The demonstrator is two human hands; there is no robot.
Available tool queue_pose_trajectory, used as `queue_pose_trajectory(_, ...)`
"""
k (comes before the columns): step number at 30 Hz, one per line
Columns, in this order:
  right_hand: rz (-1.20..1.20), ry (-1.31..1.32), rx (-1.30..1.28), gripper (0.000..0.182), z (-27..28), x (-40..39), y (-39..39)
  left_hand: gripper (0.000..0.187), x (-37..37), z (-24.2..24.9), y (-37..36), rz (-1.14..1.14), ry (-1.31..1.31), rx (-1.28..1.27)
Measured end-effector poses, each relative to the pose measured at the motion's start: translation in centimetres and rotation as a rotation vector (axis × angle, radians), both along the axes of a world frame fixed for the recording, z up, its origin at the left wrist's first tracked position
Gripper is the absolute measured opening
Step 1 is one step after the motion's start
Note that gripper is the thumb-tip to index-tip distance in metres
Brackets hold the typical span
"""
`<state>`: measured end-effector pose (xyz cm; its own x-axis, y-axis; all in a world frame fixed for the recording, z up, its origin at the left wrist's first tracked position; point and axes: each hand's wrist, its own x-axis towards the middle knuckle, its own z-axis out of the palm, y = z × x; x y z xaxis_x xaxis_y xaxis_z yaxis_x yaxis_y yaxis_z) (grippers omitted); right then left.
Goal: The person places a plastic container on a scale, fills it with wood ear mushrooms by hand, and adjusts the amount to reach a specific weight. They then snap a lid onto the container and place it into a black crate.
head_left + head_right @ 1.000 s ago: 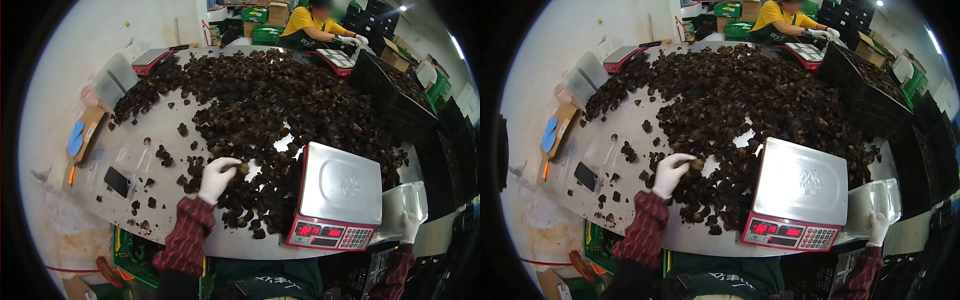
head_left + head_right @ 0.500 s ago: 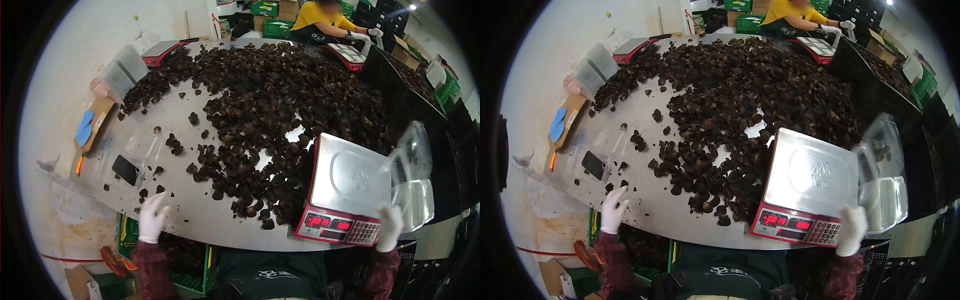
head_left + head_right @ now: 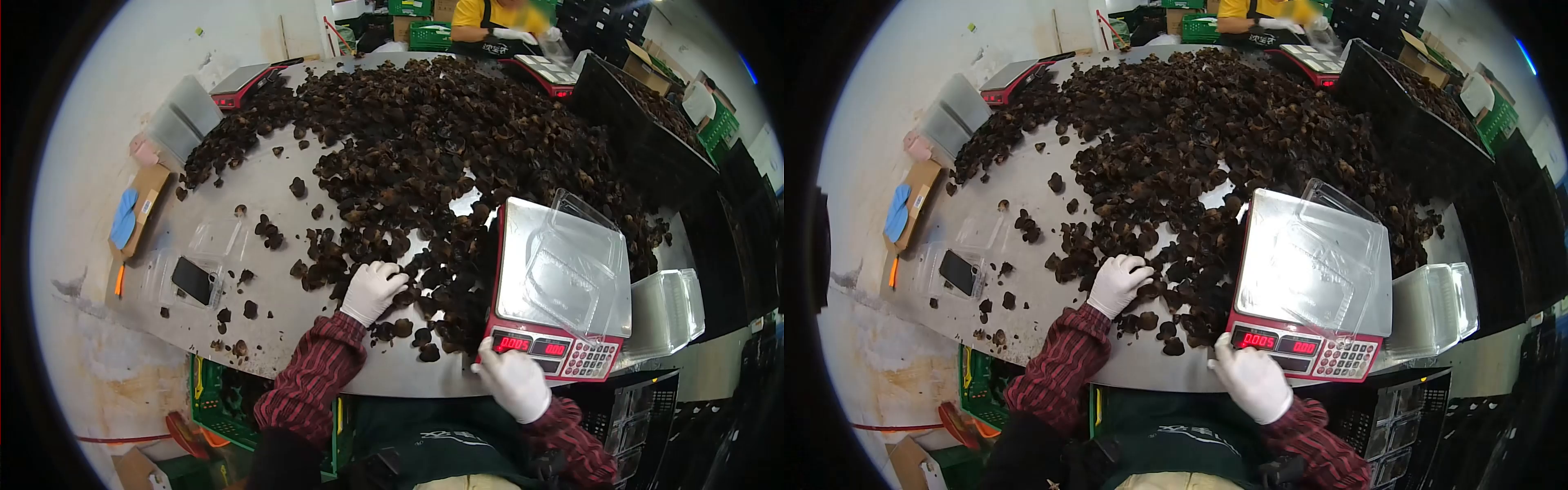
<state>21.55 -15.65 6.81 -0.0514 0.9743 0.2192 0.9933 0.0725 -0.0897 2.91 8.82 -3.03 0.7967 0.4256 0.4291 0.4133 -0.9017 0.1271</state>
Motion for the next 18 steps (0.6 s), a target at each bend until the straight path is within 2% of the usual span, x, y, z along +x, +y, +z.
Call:
queue_pose_trajectory(1, 0.062, -0.063, 0.107, 0.037, -0.9, -0.5, 0.3, 0.019, 0.0, -0.1, 0.2, 0.020, -0.046, 0.007)
queue_pose_trajectory(2, -0.076, -0.005, -0.063, 0.037, 0.8, -0.8, 0.5, 0.016, -0.1, -0.2, 0.5, 0.043, -0.092, 0.014)
queue_pose_trajectory(3, -0.287, -0.258, -0.095, 0.033, 2.8, -1.0, 0.3, 0.016, -0.5, -0.4, 0.8, 0.048, -0.086, 0.015)
queue_pose_trajectory(4, -0.285, -0.242, 0.401, 0.025, 1.2, 1.7, -0.8, 0.015, -0.8, -0.7, 1.1, 0.094, -0.142, 0.003)
queue_pose_trajectory(5, -0.415, 0.212, 0.632, 0.026, 1.5, 3.8, -1.3, 0.015, -0.8, -0.7, 1.4, 0.137, -0.200, -0.005)
queue_pose_trajectory(6, -0.630, 0.183, 0.713, 0.036, 3.0, 5.8, -1.8, 0.012, -0.8, 0.3, 1.2, 0.134, -0.296, -0.082)
queue_pose_trajectory(7, -0.941, 0.330, 0.534, 0.043, 4.9, 7.1, -2.6, 0.012, -0.6, 0.3, 1.6, 0.134, -0.297, -0.079)
queue_pose_trajectory(8, -0.912, 0.161, 0.522, 0.046, 4.2, 10.1, -3.8, 0.012, -0.3, 0.2, 2.3, 0.189, -0.457, -0.194)
queue_pose_trajectory(9, -0.794, -0.130, 0.562, 0.051, 1.5, 13.9, -5.1, 0.012, 0.0, 0.3, 2.8, 0.244, -0.616, -0.312)
queue_pose_trajectory(11, -0.892, 0.348, 0.204, 0.051, 0.9, 14.9, -5.4, 0.014, 1.1, 2.6, 3.4, 0.336, -0.711, -0.417)
queue_pose_trajectory(12, -0.916, 0.604, 0.105, 0.043, 0.9, 15.0, -4.6, 0.014, 2.1, 4.7, 3.2, 0.301, -0.756, -0.484)
queue_pose_trajectory(13, -0.891, 0.992, 0.137, 0.030, 2.2, 13.6, -3.6, 0.014, 3.4, 6.8, 2.6, 0.271, -0.803, -0.547)
queue_pose_trajectory(15, -0.858, 1.156, 0.231, 0.025, 1.8, 12.9, -2.8, 0.011, 6.7, 11.4, 0.0, 0.093, -0.807, -0.624)
queue_pose_trajectory(16, -0.886, 1.153, 0.230, 0.026, 1.9, 12.4, -2.0, 0.010, 8.3, 13.3, -1.6, -0.001, -0.758, -0.486)
queue_pose_trajectory(18, -0.901, 1.198, 0.235, 0.026, 2.0, 11.2, -0.8, 0.011, 11.8, 15.1, -3.7, -0.329, -0.624, -0.032)
